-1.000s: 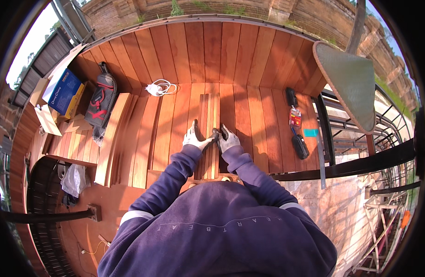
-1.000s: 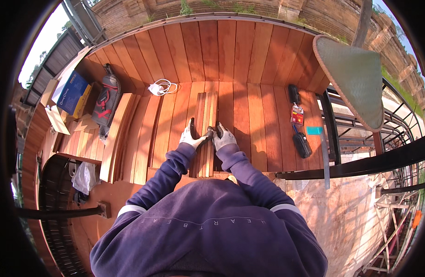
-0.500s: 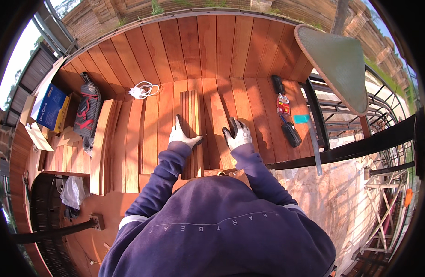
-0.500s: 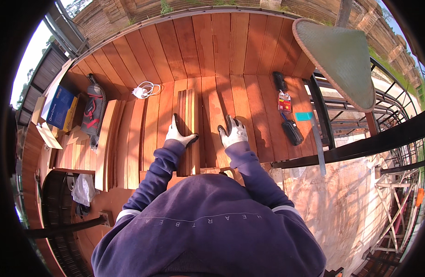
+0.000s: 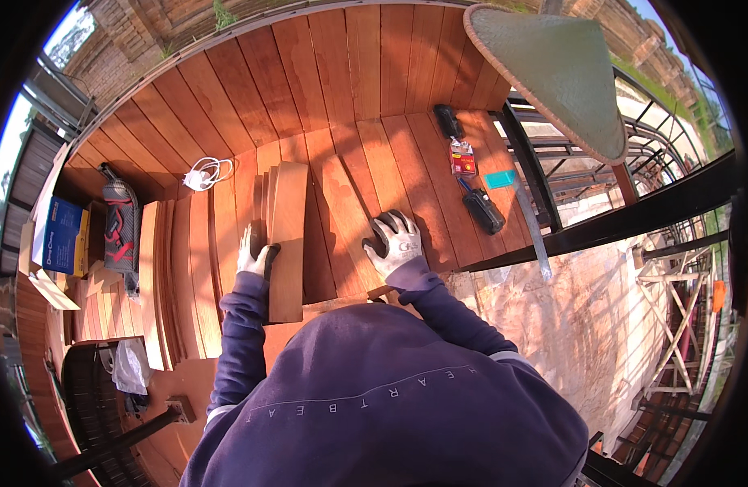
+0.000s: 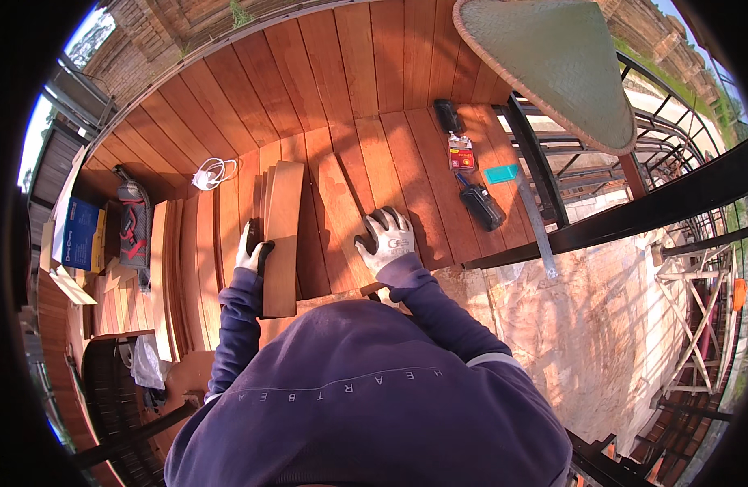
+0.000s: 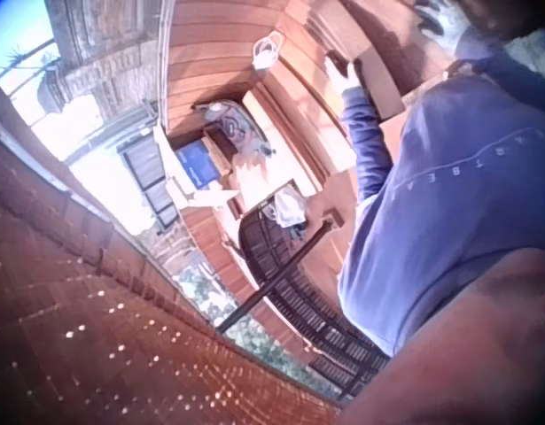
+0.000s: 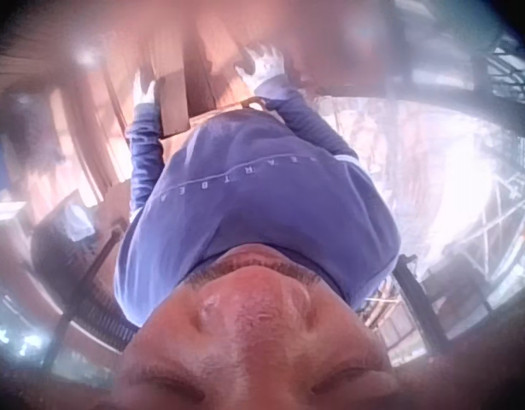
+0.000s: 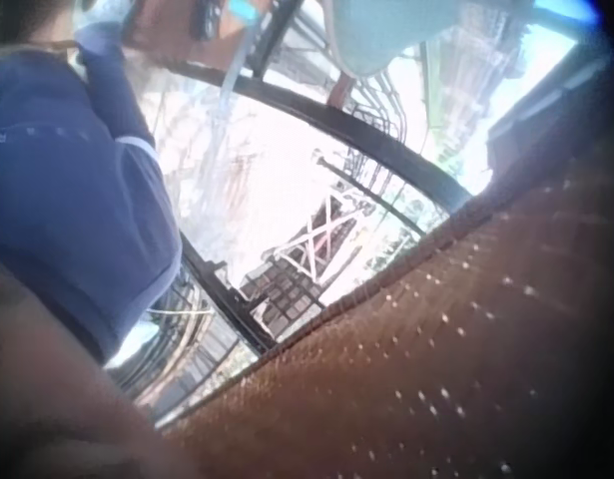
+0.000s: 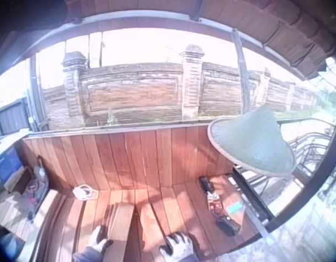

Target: The person receives wooden planks from another worker, measures and marks them with a square and pencil, and then carries them to a curved wooden structure. The person places the planks onto the structure, aligning them with existing pieces.

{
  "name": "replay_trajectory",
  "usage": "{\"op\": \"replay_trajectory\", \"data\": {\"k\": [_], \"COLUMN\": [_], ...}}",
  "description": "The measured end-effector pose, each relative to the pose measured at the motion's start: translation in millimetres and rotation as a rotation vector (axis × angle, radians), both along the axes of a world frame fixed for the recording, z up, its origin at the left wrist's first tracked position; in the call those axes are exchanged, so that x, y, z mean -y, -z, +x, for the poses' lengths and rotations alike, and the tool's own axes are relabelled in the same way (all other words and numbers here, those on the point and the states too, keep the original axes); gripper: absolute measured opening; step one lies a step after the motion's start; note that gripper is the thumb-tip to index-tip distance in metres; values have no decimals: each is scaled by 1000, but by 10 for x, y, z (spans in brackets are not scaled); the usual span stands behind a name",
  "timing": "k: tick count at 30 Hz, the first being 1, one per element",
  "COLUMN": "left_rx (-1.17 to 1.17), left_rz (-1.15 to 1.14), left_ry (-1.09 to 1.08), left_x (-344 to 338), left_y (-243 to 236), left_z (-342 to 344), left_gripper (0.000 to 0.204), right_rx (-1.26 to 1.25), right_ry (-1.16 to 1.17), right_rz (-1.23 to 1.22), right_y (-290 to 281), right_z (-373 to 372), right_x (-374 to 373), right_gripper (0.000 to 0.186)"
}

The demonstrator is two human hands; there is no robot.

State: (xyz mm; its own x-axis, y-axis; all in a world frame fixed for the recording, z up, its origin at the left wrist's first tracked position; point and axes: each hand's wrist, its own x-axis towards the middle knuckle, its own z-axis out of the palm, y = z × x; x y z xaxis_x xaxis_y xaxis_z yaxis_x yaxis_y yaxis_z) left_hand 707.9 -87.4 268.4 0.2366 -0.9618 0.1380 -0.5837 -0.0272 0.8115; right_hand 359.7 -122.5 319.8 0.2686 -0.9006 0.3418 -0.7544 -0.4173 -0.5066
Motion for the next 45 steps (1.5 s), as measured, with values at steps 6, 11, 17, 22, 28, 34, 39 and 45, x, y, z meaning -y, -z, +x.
{"op": "replay_trajectory", "data": {"k": [6,11,17,22,28,34,39,45], "left_rx": [-610,73,339,509,484,529,606,589], "left_rz": [271,76,254,572,572,464,-129,249], "left_ry": [-108,-154,-114,-171,-248,-338,-5,466], "left_x": [-157,-228,-241,-172,-89,-147,-248,-182], "left_y": [-400,-284,-1047,-1254,-1274,-1221,-1429,-843], "left_z": [78,39,-598,-913,-930,-960,-1391,-1817], "left_gripper": [44,47,75,113,110,110,86,117], "right_rx": [0,13,21,-33,-33,49,-404,-110], "right_ry": [25,-4,-77,-199,-211,131,522,484], "right_rz": [-43,-49,-64,-43,58,-140,-39,-56], "right_y": [-15,-26,-71,-96,-17,-37,-195,-11], "right_z": [-45,-48,-19,59,196,-681,-1819,-2113], "right_x": [10,11,21,-64,-16,231,218,126], "right_gripper": [48,52,62,82,76,70,86,80]}}
